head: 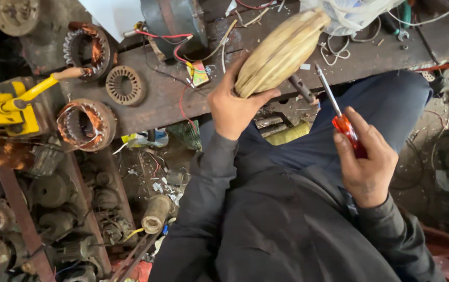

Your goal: The person uses a screwdriver to pry and adjust a wooden block on a motor rotor, then wipes the rotor with a cloth. They then pick up a stator and inspect the copper windings by hand.

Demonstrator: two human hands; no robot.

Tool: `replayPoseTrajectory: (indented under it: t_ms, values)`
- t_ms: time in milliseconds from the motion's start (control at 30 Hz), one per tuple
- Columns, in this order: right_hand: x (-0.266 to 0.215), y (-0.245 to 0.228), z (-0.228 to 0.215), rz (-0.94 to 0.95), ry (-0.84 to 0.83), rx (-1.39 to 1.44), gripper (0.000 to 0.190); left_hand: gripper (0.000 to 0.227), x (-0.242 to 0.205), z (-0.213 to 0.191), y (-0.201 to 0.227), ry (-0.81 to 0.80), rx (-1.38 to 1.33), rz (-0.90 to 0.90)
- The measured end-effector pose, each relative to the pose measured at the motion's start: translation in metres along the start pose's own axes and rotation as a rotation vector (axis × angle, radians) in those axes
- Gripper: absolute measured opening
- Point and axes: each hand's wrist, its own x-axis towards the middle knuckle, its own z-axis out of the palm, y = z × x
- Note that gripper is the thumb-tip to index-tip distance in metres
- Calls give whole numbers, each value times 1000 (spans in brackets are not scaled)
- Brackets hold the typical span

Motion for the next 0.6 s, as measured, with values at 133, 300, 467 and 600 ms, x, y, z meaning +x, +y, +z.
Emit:
replayPoseTrajectory:
  t_ms: [133, 300, 467, 600]
  values:
    - [-5, 5, 2, -20, -22, -9, 40, 74, 12, -16, 29, 18, 231, 263]
    - [-9, 8, 1, -30, 24, -34, 42, 67, 26, -7, 48, -12, 258, 336]
    - [-13, -1, -1, -232, 65, -82, 44, 59, 24, 11, 51, 37, 266, 310]
    - [-6, -10, 1, -364, 95, -162, 44, 59, 25, 18, 50, 84, 274, 285]
